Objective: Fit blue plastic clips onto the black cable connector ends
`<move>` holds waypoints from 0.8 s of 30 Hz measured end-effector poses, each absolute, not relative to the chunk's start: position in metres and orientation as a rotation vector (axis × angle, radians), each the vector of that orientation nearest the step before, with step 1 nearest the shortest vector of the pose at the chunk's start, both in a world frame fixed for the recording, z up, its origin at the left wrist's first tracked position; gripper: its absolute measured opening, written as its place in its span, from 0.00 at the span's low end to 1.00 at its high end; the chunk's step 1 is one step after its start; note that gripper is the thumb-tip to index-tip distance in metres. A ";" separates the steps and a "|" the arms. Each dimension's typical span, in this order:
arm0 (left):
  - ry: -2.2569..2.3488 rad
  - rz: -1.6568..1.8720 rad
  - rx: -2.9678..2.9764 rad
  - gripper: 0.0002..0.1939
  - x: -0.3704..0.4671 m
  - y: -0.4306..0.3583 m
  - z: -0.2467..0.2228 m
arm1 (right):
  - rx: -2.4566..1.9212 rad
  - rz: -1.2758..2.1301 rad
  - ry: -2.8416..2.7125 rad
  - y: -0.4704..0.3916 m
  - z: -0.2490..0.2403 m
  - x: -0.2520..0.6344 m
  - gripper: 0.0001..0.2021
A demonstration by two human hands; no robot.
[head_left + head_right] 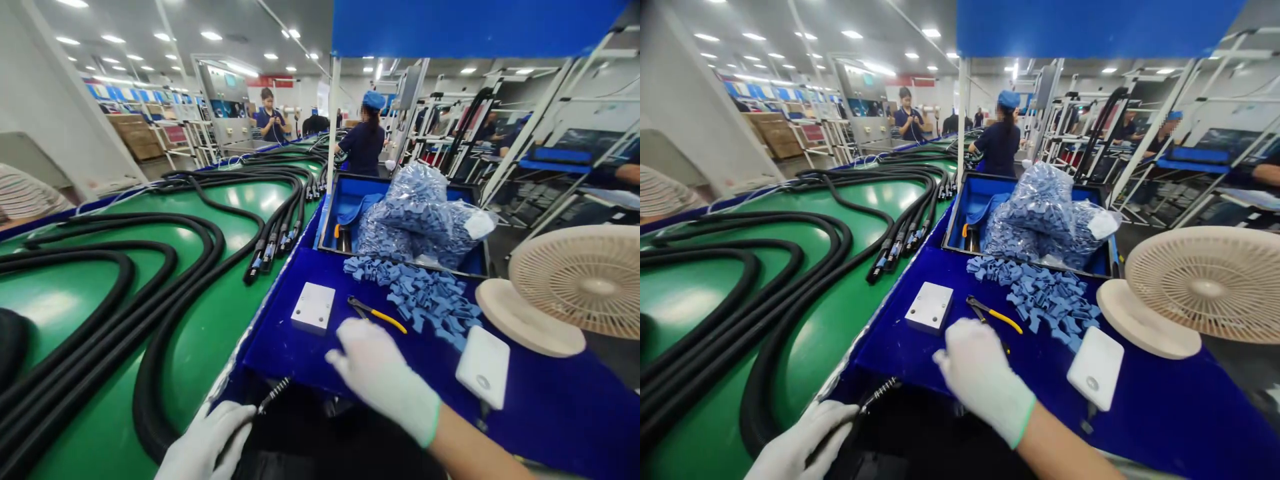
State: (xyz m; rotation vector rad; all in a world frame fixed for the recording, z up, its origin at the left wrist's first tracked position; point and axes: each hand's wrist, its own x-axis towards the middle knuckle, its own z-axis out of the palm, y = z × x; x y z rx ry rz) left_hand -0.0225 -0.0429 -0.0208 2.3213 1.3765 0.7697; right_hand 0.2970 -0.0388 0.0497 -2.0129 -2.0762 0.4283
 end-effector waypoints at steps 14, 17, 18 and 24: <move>1.459 0.621 1.593 0.20 0.032 -0.022 0.060 | -1.840 0.769 -1.653 -0.047 0.025 0.350 0.10; 1.469 0.686 1.474 0.23 0.038 -0.019 0.075 | -1.426 0.851 -1.839 -0.060 0.039 0.318 0.26; 1.466 0.706 1.442 0.24 0.041 -0.018 0.078 | -1.332 0.863 -1.902 -0.063 0.044 0.308 0.30; 1.423 0.673 1.389 0.26 0.050 -0.018 0.086 | -1.027 0.887 -2.046 -0.056 0.078 0.273 0.32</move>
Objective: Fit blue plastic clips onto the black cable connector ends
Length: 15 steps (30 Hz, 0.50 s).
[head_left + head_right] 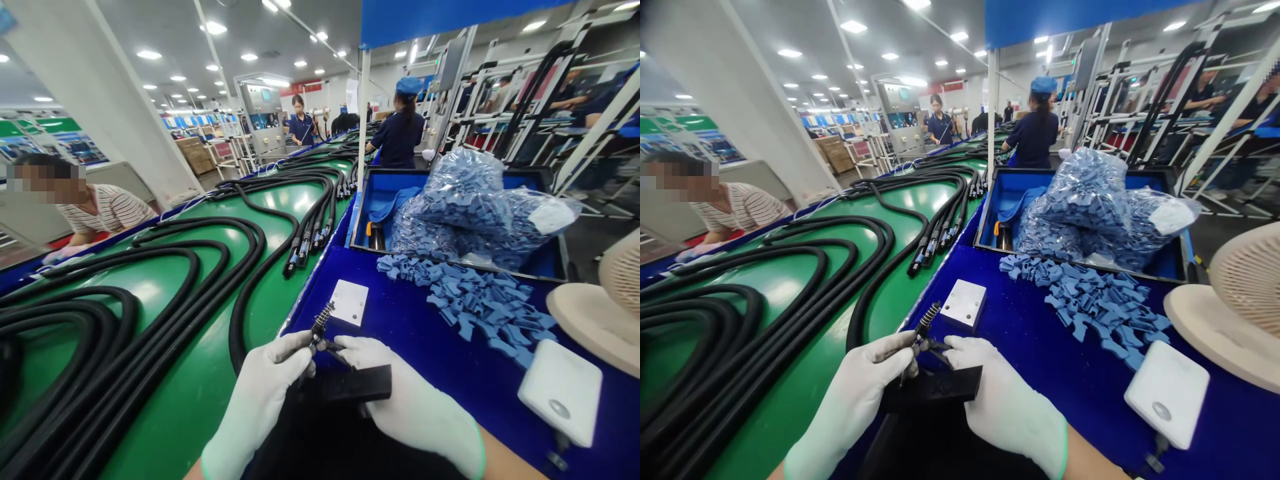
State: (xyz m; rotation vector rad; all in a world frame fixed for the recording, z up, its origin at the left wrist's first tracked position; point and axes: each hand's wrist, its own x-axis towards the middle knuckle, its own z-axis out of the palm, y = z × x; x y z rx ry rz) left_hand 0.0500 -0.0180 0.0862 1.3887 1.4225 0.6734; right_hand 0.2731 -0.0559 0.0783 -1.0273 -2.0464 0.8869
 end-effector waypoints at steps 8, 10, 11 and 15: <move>1.434 0.694 1.450 0.24 0.048 -0.017 0.083 | -1.167 0.750 -2.083 -0.057 0.058 0.277 0.29; 1.441 0.707 1.476 0.23 0.049 -0.017 0.081 | -1.164 0.724 -2.098 -0.059 0.055 0.277 0.28; 1.447 0.709 1.498 0.22 0.049 -0.018 0.080 | -1.156 0.714 -2.101 -0.059 0.056 0.277 0.27; 1.434 0.706 1.572 0.20 0.046 -0.020 0.075 | -1.167 0.719 -2.094 -0.059 0.058 0.275 0.18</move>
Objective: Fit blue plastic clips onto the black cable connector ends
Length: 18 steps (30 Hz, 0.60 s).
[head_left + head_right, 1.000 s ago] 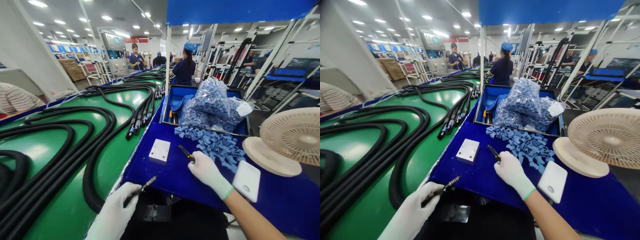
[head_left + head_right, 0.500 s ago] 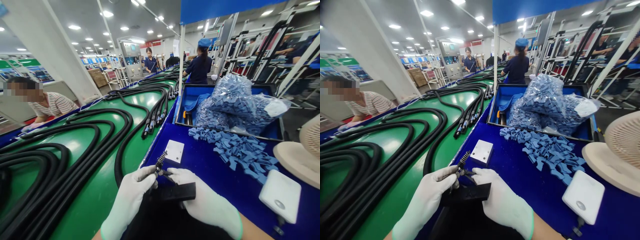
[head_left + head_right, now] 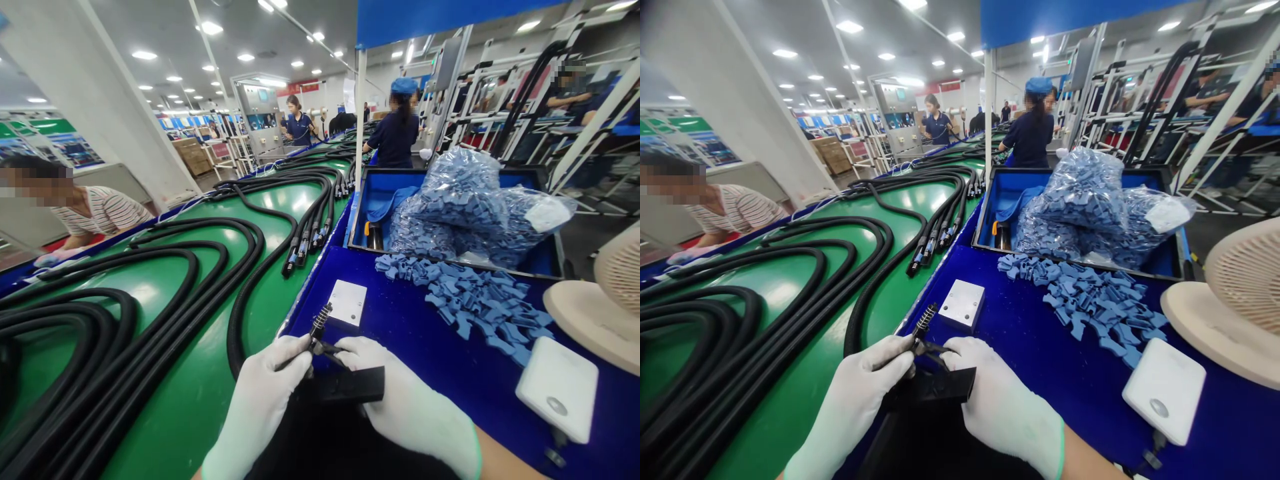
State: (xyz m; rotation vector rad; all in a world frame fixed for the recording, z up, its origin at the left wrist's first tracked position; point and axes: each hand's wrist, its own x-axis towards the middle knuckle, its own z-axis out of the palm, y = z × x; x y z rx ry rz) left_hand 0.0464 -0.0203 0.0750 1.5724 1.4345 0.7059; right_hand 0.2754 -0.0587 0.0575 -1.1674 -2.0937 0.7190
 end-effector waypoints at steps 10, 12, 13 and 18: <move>1.230 0.746 1.574 0.21 0.065 0.008 0.089 | -1.345 0.795 -2.116 -0.050 0.053 0.271 0.06; 1.188 0.697 1.611 0.21 0.068 0.014 0.092 | -1.416 0.865 -2.019 -0.049 0.052 0.274 0.07; 1.161 0.679 1.618 0.22 0.068 0.016 0.092 | -1.432 0.895 -1.971 -0.049 0.052 0.275 0.07; 1.121 0.666 1.702 0.21 0.075 0.014 0.090 | -1.254 0.976 -1.942 -0.048 0.054 0.287 0.16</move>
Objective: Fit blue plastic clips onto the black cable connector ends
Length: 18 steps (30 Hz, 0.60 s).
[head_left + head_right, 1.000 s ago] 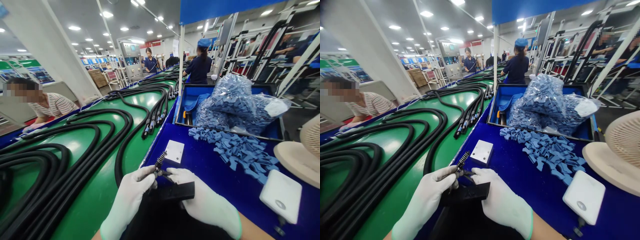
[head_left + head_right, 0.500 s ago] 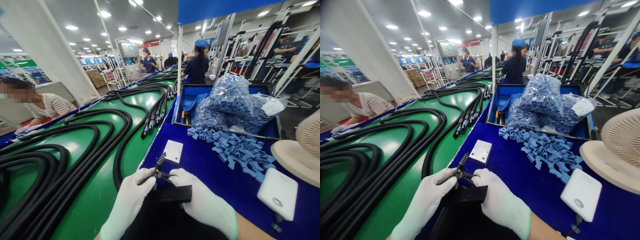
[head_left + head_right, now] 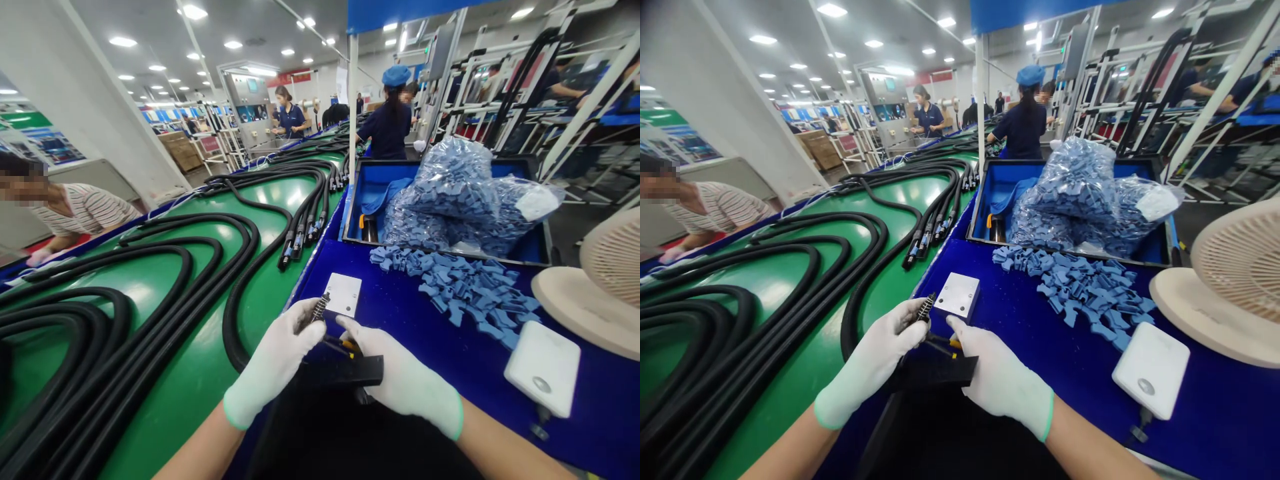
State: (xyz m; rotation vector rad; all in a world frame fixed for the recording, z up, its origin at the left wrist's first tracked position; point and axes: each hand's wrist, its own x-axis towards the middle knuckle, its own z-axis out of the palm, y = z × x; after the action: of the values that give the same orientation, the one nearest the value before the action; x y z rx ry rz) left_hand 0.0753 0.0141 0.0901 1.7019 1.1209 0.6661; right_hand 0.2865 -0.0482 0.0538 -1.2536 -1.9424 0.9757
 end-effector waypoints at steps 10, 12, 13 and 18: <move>1.347 0.668 1.691 0.20 0.082 0.002 0.088 | -1.449 0.723 -2.155 -0.030 0.020 0.283 0.07; 1.362 0.709 1.651 0.20 0.083 0.001 0.086 | -1.456 0.692 -2.161 -0.028 0.017 0.281 0.09; 1.363 0.733 1.632 0.20 0.084 0.000 0.085 | -1.456 0.686 -2.161 -0.028 0.017 0.281 0.10; 1.360 0.821 1.597 0.22 0.082 0.001 0.081 | -1.475 0.706 -2.150 -0.031 0.025 0.281 0.08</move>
State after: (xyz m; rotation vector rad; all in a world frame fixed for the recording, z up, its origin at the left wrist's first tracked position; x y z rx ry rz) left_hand 0.0822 0.0006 0.0806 1.5974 1.3596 0.8210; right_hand 0.2811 -0.0312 0.0254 -1.4754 -2.1505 0.7063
